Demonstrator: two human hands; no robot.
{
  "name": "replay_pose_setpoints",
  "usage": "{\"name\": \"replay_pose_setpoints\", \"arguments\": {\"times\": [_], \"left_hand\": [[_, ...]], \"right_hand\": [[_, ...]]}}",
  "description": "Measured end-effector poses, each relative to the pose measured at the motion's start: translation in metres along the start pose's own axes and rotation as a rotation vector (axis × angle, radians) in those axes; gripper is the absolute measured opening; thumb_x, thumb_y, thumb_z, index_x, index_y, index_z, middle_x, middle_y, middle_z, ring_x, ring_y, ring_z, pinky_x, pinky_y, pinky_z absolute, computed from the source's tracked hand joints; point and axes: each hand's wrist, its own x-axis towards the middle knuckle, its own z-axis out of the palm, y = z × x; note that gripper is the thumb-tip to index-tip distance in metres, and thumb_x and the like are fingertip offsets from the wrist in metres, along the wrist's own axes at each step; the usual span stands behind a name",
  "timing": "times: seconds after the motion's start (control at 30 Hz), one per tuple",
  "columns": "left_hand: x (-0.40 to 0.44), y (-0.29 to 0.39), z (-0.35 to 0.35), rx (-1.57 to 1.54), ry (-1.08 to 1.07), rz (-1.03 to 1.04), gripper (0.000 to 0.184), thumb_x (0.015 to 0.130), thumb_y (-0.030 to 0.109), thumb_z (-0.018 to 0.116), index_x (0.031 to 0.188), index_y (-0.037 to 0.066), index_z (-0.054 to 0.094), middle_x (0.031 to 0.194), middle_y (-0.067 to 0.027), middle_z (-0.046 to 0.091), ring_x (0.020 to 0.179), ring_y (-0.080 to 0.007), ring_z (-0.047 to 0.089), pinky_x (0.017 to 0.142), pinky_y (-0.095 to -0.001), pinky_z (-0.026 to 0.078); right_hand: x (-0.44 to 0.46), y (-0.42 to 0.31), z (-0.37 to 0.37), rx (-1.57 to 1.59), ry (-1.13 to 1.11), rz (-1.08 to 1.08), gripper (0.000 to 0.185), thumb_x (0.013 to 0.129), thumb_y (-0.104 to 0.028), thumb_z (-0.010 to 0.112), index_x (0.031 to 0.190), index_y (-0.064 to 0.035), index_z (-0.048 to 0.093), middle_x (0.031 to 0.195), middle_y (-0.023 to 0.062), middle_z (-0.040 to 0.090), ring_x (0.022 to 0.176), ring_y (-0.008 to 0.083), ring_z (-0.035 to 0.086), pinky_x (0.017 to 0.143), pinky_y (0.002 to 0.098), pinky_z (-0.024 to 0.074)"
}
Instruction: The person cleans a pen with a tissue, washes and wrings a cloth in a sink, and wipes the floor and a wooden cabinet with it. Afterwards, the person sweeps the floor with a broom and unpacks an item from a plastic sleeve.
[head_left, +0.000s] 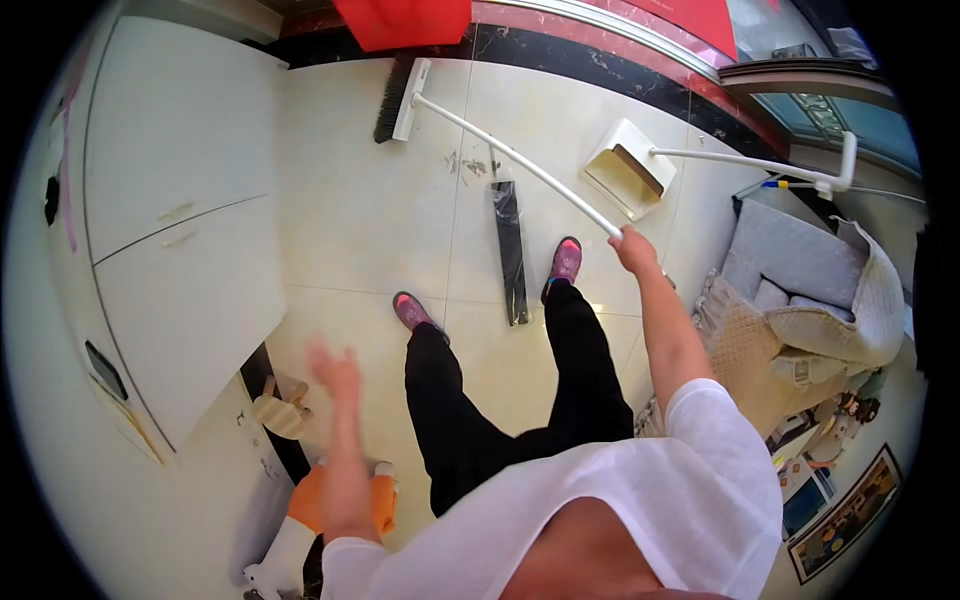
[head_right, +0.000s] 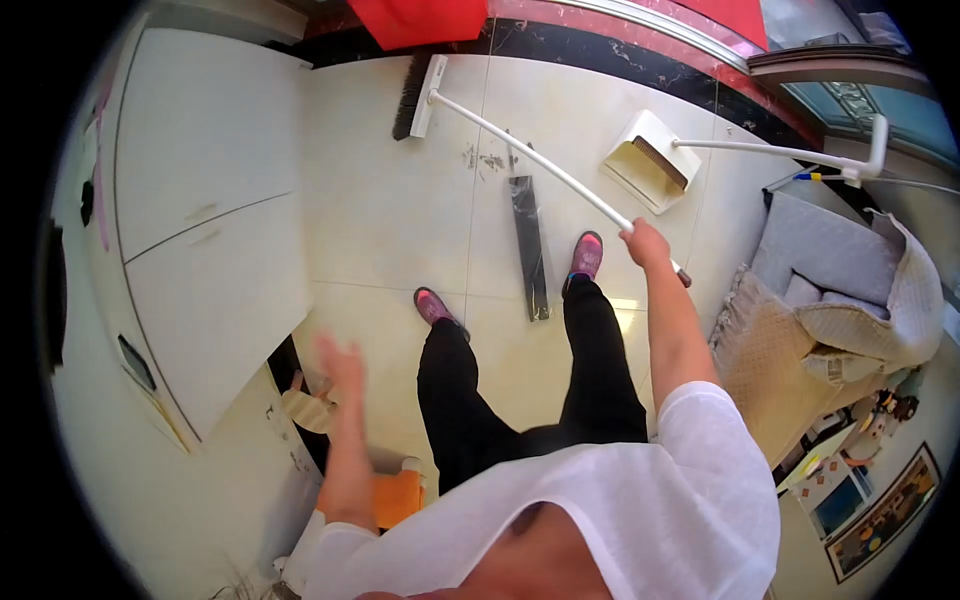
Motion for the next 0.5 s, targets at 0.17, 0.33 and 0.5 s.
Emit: {"name": "replay_pose_setpoints", "arguments": {"times": [0.17, 0.33, 0.5], "left_hand": [[-0.023, 0.125, 0.141, -0.297, -0.266, 0.394, 0.053, 0.07, 0.018, 0.06, 0.117, 0.002, 0.041, 0.125, -0.0261, 0.031, 0.115, -0.0408, 0.031, 0.096, -0.0444, 0.027], [-0.006, 0.157, 0.202, -0.344, -0.399, 0.487, 0.049, 0.072, 0.019, 0.058, 0.115, 0.001, 0.043, 0.124, -0.0241, 0.033, 0.112, -0.0391, 0.034, 0.094, -0.044, 0.029], [0.037, 0.167, 0.202, -0.198, -0.682, 0.498, 0.044, 0.075, 0.022, 0.054, 0.114, 0.002, 0.045, 0.122, -0.0221, 0.038, 0.11, -0.0362, 0.038, 0.092, -0.0438, 0.03]], "right_hand": [[0.075, 0.037, 0.05, -0.19, -0.03, 0.133, 0.029, 0.08, -0.032, 0.052, 0.097, -0.0085, 0.05, 0.103, 0.0107, 0.052, 0.097, 0.0286, 0.051, 0.076, 0.0462, 0.0423], [0.131, 0.056, 0.126, -0.25, -0.07, 0.238, 0.028, 0.081, -0.031, 0.052, 0.101, -0.0104, 0.05, 0.103, 0.0094, 0.053, 0.096, 0.0268, 0.051, 0.081, 0.0482, 0.0385], [0.167, 0.051, 0.184, -0.184, 0.013, 0.34, 0.035, 0.08, -0.033, 0.054, 0.106, -0.0098, 0.049, 0.107, 0.0107, 0.052, 0.101, 0.029, 0.049, 0.083, 0.0458, 0.0384]]}}
